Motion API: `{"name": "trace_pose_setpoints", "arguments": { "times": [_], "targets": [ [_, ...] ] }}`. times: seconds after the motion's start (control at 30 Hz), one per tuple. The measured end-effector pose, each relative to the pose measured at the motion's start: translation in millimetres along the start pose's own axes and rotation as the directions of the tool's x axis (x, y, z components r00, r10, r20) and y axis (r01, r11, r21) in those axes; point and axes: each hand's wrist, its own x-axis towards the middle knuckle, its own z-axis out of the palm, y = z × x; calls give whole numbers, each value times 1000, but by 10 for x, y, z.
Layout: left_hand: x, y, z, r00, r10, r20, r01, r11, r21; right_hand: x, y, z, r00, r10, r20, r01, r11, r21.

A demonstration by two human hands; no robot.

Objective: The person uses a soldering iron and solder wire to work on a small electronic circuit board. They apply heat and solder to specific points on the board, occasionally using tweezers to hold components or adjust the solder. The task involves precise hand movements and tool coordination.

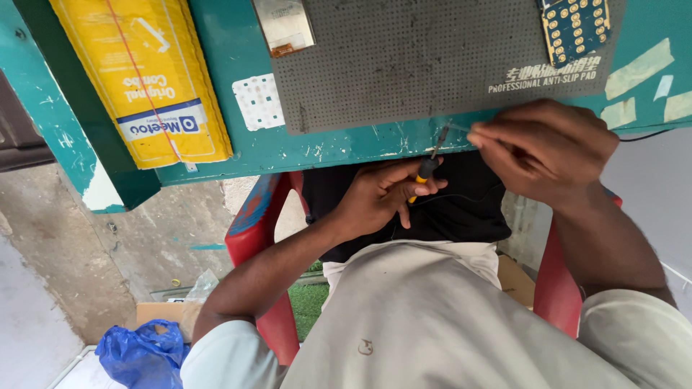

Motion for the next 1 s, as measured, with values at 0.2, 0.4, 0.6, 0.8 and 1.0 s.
{"name": "trace_pose_setpoints", "arguments": {
  "times": [0.2, 0.4, 0.6, 0.8, 1.0],
  "targets": [
    [-7, 49, -31, 990, -123, 67, 129, 988, -85, -29, -26, 22, 998, 41, -45, -41, 999, -7],
    [-11, 1, 15, 986, -154, 57, 159, 981, -110, -48, -82, 7, 995, 94, -32, -95, 995, -25],
    [-15, 21, 30, 993, -101, 58, 106, 990, -89, 92, -193, -4, 991, 115, -72, -118, 992, -37],
    [-13, 73, 65, 992, -120, 37, 124, 985, -123, 161, -292, -31, 984, 103, -147, -99, 995, 33],
    [3, 44, 41, 998, -47, 33, 48, 997, -53, 127, -287, -27, 981, 123, -147, -106, 987, 121]
  ]
}}
